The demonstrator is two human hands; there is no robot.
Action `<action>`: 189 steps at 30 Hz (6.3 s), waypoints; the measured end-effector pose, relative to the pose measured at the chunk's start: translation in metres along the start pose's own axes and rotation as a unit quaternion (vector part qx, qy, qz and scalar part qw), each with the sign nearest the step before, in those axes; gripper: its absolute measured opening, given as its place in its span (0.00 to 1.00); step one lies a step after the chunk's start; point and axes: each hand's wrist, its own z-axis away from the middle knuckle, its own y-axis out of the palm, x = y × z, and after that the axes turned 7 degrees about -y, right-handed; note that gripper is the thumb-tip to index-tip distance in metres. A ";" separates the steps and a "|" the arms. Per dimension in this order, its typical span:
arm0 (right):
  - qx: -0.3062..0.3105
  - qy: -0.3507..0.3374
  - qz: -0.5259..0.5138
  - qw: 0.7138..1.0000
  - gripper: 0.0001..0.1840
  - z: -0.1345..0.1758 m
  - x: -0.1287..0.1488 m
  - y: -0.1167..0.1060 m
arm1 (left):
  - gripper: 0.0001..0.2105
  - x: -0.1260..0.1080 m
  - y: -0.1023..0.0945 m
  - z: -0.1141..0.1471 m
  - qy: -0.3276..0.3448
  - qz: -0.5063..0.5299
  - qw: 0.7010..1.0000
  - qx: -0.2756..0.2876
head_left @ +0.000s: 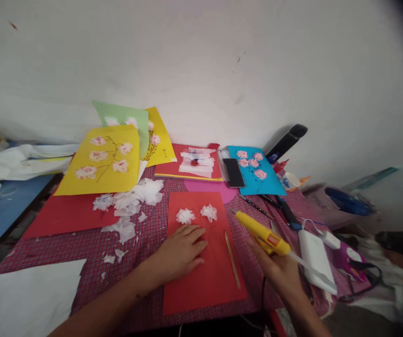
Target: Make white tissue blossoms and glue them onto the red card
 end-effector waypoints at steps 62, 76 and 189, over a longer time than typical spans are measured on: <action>0.332 -0.067 0.418 0.843 0.07 -0.017 0.029 0.048 | 0.26 -0.002 -0.001 0.000 -0.010 0.007 1.000 0.019; 0.363 -0.007 0.393 0.845 0.11 -0.024 0.044 0.045 | 0.21 -0.002 0.001 0.001 -0.006 -0.007 1.000 0.006; 0.087 -0.177 0.025 0.980 0.08 0.035 0.001 0.026 | 0.07 0.121 -0.087 -0.028 -0.262 -0.147 0.952 -0.063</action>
